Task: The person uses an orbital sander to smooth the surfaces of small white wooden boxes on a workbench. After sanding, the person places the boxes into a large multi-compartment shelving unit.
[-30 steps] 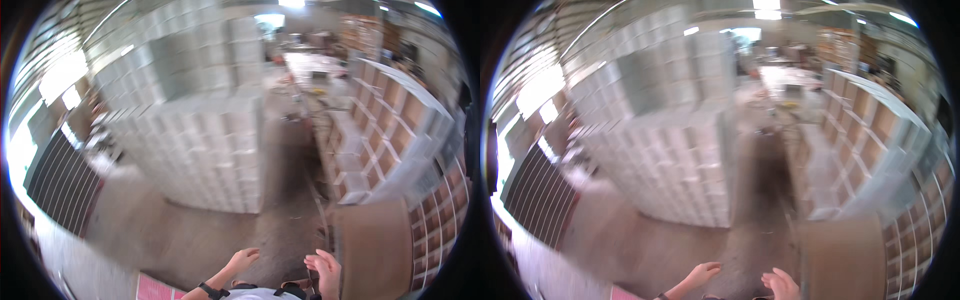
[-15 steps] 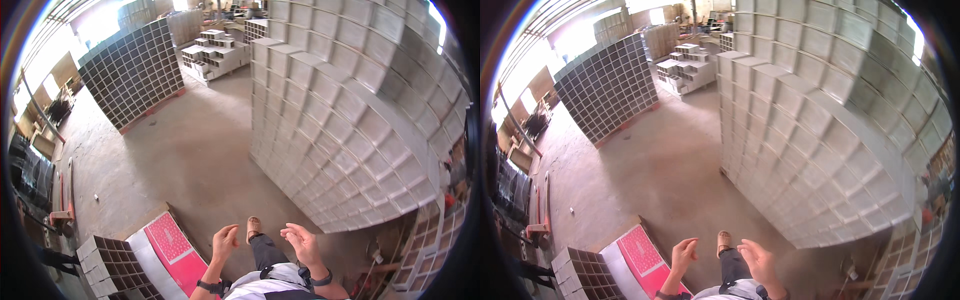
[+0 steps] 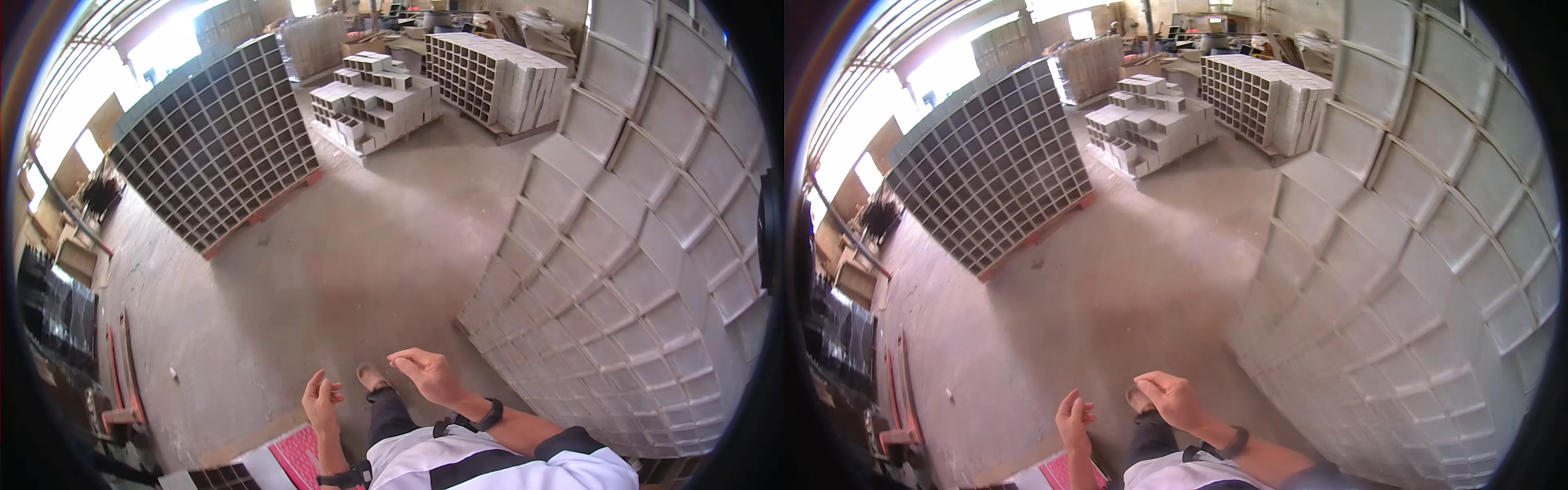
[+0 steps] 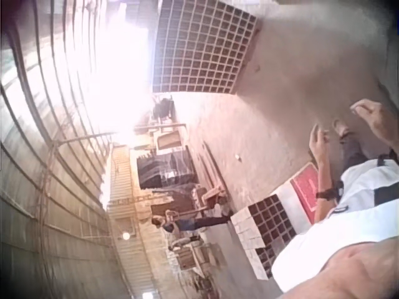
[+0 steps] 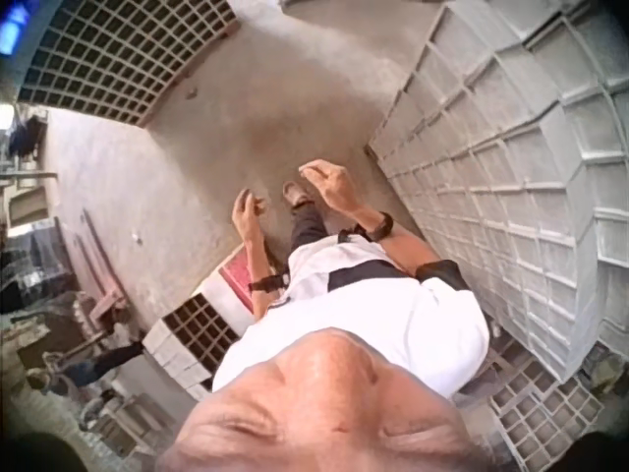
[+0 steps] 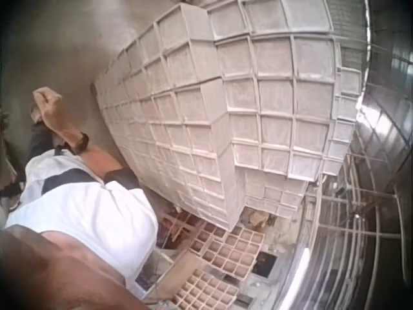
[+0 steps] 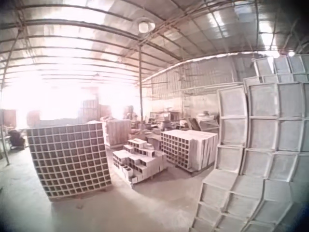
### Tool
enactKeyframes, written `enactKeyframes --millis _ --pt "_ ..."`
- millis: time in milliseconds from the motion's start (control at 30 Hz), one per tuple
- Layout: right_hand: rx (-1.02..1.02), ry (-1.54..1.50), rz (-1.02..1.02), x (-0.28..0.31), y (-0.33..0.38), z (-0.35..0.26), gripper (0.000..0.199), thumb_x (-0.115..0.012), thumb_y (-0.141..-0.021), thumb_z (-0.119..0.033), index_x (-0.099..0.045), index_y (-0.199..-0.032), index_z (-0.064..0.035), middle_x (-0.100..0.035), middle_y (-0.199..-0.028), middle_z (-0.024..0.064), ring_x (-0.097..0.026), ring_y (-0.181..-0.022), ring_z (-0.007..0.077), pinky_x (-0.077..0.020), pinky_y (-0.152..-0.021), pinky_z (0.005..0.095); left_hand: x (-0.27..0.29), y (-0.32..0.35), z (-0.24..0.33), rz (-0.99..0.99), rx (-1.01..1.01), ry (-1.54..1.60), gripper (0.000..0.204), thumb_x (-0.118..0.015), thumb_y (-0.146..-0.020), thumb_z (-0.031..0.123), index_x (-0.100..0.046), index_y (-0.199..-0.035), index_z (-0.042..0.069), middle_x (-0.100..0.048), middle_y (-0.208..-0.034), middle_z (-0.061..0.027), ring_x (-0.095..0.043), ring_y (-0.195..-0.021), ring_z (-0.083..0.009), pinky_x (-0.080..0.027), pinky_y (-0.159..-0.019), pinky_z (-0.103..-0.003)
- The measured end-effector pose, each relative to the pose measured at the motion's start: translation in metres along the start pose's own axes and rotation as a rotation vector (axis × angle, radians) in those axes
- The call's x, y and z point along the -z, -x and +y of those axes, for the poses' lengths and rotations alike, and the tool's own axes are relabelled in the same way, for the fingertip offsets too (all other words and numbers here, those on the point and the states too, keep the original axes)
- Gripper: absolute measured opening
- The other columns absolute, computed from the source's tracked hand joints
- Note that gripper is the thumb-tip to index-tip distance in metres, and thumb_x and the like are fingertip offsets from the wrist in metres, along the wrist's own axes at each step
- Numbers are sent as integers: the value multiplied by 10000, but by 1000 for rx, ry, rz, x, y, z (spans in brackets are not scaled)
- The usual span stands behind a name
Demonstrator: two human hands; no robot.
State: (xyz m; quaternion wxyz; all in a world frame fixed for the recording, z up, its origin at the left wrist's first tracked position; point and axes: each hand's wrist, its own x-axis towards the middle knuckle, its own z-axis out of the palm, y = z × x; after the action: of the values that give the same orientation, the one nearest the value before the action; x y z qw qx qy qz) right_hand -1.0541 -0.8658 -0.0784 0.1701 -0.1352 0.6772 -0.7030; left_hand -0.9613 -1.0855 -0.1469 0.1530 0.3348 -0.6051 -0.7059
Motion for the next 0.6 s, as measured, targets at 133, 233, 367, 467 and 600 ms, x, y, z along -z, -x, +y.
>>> enactKeyframes --millis 133,233,367,467,600 --pt "-199 -232 63 -8 -140 33 331 -516 -983 -173 -538 -1223 54 -660 -1082 128 -638 -976 155 -512 -847 265 -78 -124 44 -232 -38 7 336 -582 -906 94 -566 -1211 -47 -661 -849 -89 -630 -709 -123 -527 -629 -241" --pt "-256 -263 146 -9 -223 19 369 -502 -993 -195 -499 -1269 49 -642 -1101 122 -630 -989 158 -513 -841 271 -149 -201 101 -555 -59 -45 301 -567 -905 63 -587 -1184 -50 -660 -871 -97 -631 -753 -127 -527 -683 -244" --pt "-132 -205 221 18 -315 25 374 -510 -990 -193 -495 -1282 39 -633 -1097 103 -633 -963 156 -514 -825 268 -238 -300 154 -773 -117 -284 292 -563 -907 32 -585 -1187 -49 -664 -868 -83 -641 -773 -126 -525 -713 -251" --pt "-155 -293 385 74 -373 30 368 -514 -986 -181 -497 -1284 34 -639 -1093 105 -636 -949 155 -520 -806 266 -311 -366 167 -853 -131 -427 290 -559 -907 33 -586 -1184 -48 -670 -869 -97 -645 -773 -130 -522 -717 -247" --pt "-225 -407 622 170 -458 41 375 -521 -974 -169 -497 -1286 37 -647 -1086 120 -639 -946 155 -528 -784 270 -399 -455 150 -915 -74 -438 307 -558 -900 47 -578 -1181 -73 -681 -887 -124 -652 -768 -146 -530 -709 -256"
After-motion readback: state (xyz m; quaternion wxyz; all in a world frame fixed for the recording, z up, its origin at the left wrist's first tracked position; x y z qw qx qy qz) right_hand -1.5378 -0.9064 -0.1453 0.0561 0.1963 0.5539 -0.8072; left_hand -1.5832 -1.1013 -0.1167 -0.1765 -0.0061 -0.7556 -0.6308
